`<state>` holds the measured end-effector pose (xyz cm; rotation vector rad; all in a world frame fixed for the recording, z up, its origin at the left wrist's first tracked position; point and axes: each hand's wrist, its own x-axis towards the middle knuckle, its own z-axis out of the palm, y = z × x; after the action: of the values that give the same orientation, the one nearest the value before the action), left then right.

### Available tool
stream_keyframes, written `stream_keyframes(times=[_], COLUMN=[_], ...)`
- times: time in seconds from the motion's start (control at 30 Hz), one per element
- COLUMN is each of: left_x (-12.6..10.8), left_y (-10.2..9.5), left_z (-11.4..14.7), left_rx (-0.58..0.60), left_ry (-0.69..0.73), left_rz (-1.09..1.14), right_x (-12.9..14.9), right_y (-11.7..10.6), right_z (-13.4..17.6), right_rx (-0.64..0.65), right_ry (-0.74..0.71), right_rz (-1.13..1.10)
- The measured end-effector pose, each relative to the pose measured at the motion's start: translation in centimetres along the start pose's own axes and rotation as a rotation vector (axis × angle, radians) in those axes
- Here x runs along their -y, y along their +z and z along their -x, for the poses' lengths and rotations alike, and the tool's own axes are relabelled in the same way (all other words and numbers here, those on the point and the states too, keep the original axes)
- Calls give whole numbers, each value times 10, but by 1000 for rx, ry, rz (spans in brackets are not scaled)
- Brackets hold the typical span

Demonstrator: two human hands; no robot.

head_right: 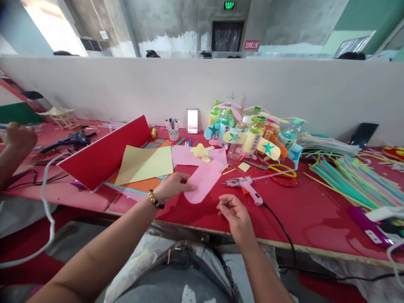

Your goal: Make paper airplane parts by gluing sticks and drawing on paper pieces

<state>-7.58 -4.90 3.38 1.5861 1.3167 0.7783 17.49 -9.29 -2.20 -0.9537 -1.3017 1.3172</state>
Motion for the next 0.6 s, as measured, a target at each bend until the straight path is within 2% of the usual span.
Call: stream_keyframes(times=[0.13, 0.3, 0.37, 0.43, 0.5, 0.6], left_x=[2, -1, -5, -10, -16, -25], left_y=[16, 22, 18, 13, 8, 4], left_z=[26, 30, 22, 9, -8, -32], left_rx=[165, 193, 137, 23, -54, -109], left_ry=[4, 74, 103, 102, 119, 197], left_rz=[78, -59, -81, -107, -213, -397], right_x=[9, 16, 20, 24, 31, 43], right_y=[6, 4, 1, -2, -3, -6], right_z=[0, -1, -3, -8, -13, -24], right_rx=[-64, -96, -80, -56, -20, 83], right_ry=[57, 91, 106, 127, 156, 177], right_rz=[-2, 121, 157, 186, 222, 441])
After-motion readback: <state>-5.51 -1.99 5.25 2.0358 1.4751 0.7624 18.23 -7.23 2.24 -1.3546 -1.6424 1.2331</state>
